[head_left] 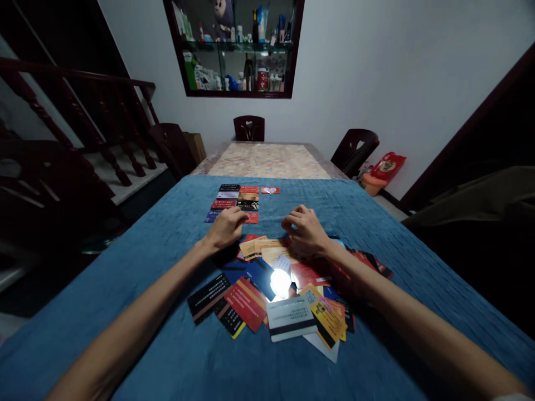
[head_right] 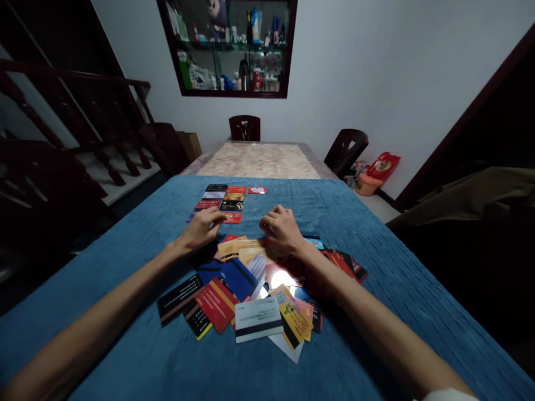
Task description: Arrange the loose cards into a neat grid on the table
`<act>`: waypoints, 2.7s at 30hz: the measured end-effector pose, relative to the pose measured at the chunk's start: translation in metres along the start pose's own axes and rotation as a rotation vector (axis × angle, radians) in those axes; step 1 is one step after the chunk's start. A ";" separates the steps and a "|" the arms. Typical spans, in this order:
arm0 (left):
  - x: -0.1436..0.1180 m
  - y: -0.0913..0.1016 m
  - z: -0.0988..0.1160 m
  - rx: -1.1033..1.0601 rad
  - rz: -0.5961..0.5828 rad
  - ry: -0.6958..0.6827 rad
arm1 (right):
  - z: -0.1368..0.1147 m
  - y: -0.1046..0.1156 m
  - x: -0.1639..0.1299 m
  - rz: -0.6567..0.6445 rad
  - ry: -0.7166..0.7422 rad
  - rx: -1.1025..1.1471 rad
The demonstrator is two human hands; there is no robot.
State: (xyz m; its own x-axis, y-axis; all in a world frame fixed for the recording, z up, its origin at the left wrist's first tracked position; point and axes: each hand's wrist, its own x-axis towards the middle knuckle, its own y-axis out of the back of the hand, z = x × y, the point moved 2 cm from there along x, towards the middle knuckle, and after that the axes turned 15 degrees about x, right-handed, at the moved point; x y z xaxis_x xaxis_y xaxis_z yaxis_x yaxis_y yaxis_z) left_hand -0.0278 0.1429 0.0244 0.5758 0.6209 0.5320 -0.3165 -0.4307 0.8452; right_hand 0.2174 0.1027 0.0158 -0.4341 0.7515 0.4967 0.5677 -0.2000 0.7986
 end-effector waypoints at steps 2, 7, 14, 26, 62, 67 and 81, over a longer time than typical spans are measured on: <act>-0.003 0.002 0.019 -0.052 -0.018 -0.029 | -0.001 0.002 -0.014 0.018 0.020 0.012; -0.012 0.005 0.068 -0.127 -0.049 -0.098 | -0.005 0.006 -0.045 0.036 0.064 0.057; -0.032 0.015 0.117 -0.223 -0.137 -0.233 | -0.014 0.014 -0.071 0.007 0.077 0.215; -0.046 0.021 0.119 -0.200 -0.390 -0.357 | -0.040 0.019 -0.077 -0.152 0.127 0.339; -0.045 0.014 0.101 -0.137 -0.184 -0.291 | -0.052 0.012 -0.083 -0.268 0.195 0.159; -0.044 0.018 0.100 -0.166 -0.208 -0.305 | -0.050 0.013 -0.082 -0.214 0.196 0.161; -0.044 0.014 0.090 -0.252 -0.179 -0.254 | -0.038 0.012 -0.082 -0.085 0.195 0.175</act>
State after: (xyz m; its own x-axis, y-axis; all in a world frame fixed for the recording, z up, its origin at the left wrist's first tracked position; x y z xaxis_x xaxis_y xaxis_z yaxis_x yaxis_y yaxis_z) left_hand 0.0101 0.0510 0.0083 0.7967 0.4766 0.3717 -0.3506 -0.1366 0.9265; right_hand 0.2333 0.0150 -0.0022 -0.6021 0.6226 0.4999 0.6285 -0.0166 0.7776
